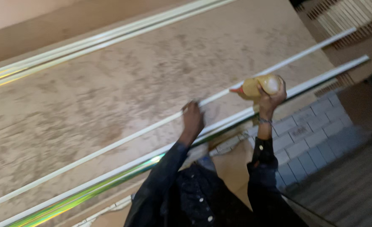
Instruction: The person applies glue from a yellow bottle along the length of thin white sticks laid on a workbench. They repeatedly pick up sticks, apply glue, and place them back in a pile. The process is repeated for multiple sticks throughout the clip.
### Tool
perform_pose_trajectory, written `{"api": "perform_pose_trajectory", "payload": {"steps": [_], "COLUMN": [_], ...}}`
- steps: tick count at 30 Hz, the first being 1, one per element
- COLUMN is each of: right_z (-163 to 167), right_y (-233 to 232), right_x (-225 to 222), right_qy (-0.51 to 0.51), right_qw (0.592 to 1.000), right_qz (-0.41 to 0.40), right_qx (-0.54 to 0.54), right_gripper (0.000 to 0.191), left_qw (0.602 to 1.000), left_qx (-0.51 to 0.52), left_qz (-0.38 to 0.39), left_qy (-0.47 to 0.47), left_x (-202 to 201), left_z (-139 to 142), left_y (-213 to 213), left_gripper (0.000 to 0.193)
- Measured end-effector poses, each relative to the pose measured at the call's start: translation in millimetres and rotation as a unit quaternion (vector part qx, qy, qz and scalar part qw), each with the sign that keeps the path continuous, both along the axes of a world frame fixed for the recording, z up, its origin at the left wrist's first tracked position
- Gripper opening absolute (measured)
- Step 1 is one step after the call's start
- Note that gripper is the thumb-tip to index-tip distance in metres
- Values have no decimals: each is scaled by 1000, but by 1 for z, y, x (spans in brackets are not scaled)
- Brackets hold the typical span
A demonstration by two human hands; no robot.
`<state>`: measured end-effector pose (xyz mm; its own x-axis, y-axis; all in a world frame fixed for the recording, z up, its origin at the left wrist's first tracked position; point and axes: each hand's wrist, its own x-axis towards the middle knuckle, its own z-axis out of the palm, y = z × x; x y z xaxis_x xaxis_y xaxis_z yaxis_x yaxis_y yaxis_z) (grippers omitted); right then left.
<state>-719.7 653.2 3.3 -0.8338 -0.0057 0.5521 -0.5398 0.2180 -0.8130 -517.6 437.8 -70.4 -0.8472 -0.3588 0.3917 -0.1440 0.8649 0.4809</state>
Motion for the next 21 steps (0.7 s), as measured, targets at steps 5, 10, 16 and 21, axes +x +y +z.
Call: {"api": "perform_pose_trajectory", "payload": {"steps": [5,10,16,21], "right_z": [-5,-33,-37,-33], "right_y": [51,96,110,119], "right_x": [-92,-124,-127,-139], "right_qy": [5,-68,-18,-51], "right_qw": [1000,991,995,990], "right_qz": [16,-5,-4,-34], "right_qx": [-7,-114,-94,-125], "right_gripper": [63,71,66,74], "left_qw": [996,999,991,968], "left_qx": [-35,9,-27,-69], "left_qz": [14,-23,90,199], "left_qy": [-87,-33,-98,-134], "left_x": [-148,-90,77,203], "left_z": [16,-24,-28,-1], "left_y": [73,46,-40,-92], "left_gripper": [36,27,41,24]}}
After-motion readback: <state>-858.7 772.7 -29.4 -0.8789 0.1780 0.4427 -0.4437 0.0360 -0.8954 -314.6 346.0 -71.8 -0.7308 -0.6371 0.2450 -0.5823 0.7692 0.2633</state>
